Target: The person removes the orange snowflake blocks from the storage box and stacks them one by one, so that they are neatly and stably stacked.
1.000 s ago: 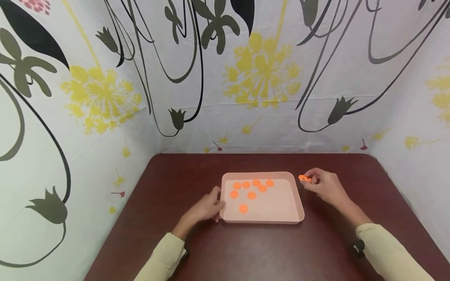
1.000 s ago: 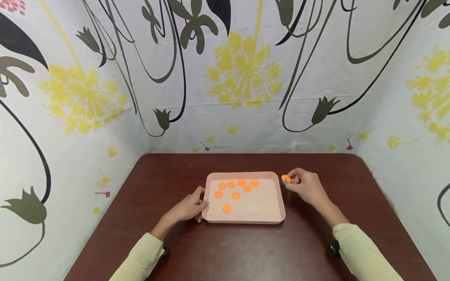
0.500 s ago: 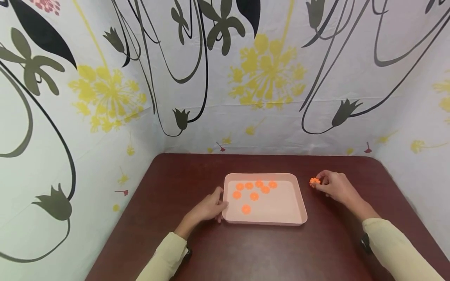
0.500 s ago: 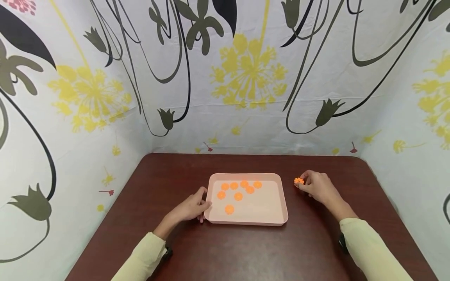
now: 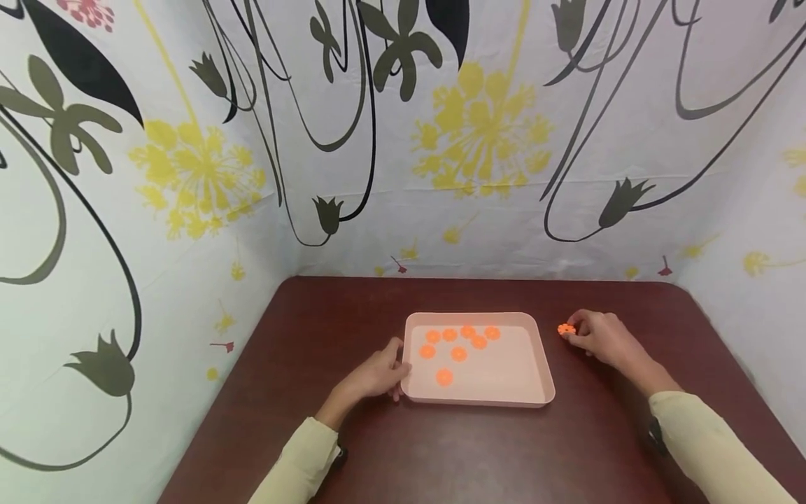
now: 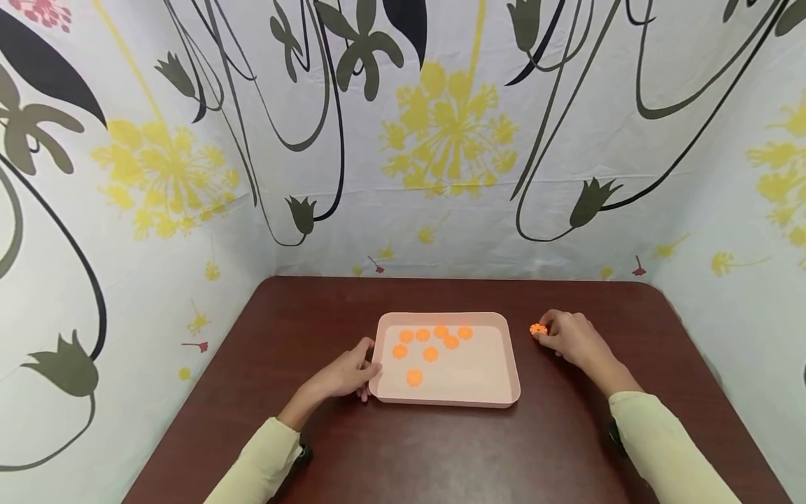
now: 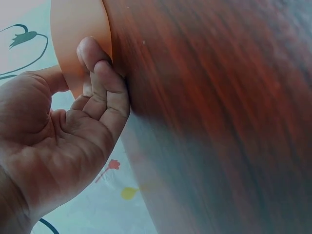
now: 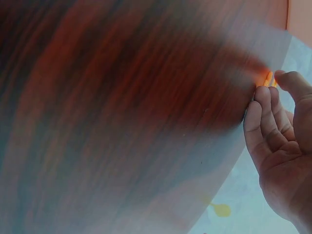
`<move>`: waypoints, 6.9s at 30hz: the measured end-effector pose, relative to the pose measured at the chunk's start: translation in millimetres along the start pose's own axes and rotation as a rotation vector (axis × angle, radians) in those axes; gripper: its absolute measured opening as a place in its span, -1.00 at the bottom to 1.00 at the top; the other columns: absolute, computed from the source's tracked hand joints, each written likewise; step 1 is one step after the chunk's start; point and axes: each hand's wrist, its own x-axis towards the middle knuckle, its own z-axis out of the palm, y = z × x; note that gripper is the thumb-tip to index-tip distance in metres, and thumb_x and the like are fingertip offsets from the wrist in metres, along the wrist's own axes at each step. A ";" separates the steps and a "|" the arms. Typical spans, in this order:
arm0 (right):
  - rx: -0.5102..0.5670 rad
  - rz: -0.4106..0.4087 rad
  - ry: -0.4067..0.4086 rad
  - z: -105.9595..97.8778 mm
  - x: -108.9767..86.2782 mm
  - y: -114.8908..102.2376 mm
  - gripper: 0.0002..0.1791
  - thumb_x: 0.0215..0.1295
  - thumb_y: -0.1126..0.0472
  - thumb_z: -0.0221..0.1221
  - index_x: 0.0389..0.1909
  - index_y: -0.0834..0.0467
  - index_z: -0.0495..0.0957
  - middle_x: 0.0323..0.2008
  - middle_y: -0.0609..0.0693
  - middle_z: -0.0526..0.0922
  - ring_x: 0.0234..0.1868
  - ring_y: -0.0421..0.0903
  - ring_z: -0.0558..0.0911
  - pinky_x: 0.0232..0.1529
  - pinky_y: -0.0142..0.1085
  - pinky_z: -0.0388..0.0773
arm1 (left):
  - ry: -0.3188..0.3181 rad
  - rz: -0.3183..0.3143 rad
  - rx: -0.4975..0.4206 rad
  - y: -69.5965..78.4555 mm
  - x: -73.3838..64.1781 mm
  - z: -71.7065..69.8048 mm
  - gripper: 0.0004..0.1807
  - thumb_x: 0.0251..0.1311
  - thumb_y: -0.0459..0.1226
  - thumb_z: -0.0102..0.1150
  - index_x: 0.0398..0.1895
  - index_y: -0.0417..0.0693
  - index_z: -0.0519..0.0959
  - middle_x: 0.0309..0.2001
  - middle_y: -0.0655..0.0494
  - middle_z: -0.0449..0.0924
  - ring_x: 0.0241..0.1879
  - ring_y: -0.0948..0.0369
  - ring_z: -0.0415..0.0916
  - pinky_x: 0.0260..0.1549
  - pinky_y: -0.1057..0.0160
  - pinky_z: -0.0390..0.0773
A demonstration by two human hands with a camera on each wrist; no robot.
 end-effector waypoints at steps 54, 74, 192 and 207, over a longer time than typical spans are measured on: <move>0.568 -0.287 -0.272 108.0 -14.4 -182.2 -0.42 0.24 0.40 0.42 0.27 0.14 0.49 -0.46 0.12 0.70 -0.51 -0.18 0.63 -0.44 -0.34 0.56 | -0.042 -0.006 0.006 6.6 -1.7 -10.9 -0.50 0.57 -0.12 0.13 0.36 -0.15 0.24 -0.53 0.03 0.69 -0.58 0.11 0.67 -0.49 0.18 0.63; 0.304 -0.265 -0.196 119.5 -12.5 -184.1 -0.65 0.18 0.24 0.53 -0.01 -0.04 0.74 -0.58 -0.15 0.54 -0.55 -0.28 0.46 -0.45 -0.39 0.38 | -0.086 -0.036 -0.003 3.6 0.6 -7.3 -0.53 0.59 -0.11 0.10 0.31 -0.17 0.23 -0.54 0.00 0.69 -0.58 0.12 0.66 -0.49 0.17 0.64; -0.035 -0.095 0.308 14.8 -15.0 -58.3 -0.49 0.32 -0.05 0.44 0.20 0.06 0.60 -0.54 -0.13 0.53 -0.56 -0.20 0.42 -0.56 -0.30 0.30 | -0.066 -0.002 -0.016 -1.9 -0.8 -5.9 -0.54 0.57 -0.06 0.13 0.27 -0.14 0.28 -0.53 0.02 0.69 -0.55 0.13 0.65 -0.46 0.21 0.59; 0.452 -0.052 0.094 43.9 -15.2 -113.8 -0.39 0.46 0.06 0.34 0.42 -0.08 0.31 -0.31 0.19 0.69 -0.72 -0.05 0.54 -0.71 -0.22 0.49 | -0.059 -0.016 -0.025 -2.3 -0.7 -4.3 -0.52 0.57 -0.07 0.14 0.30 -0.15 0.28 -0.53 0.01 0.69 -0.57 0.13 0.63 -0.48 0.21 0.58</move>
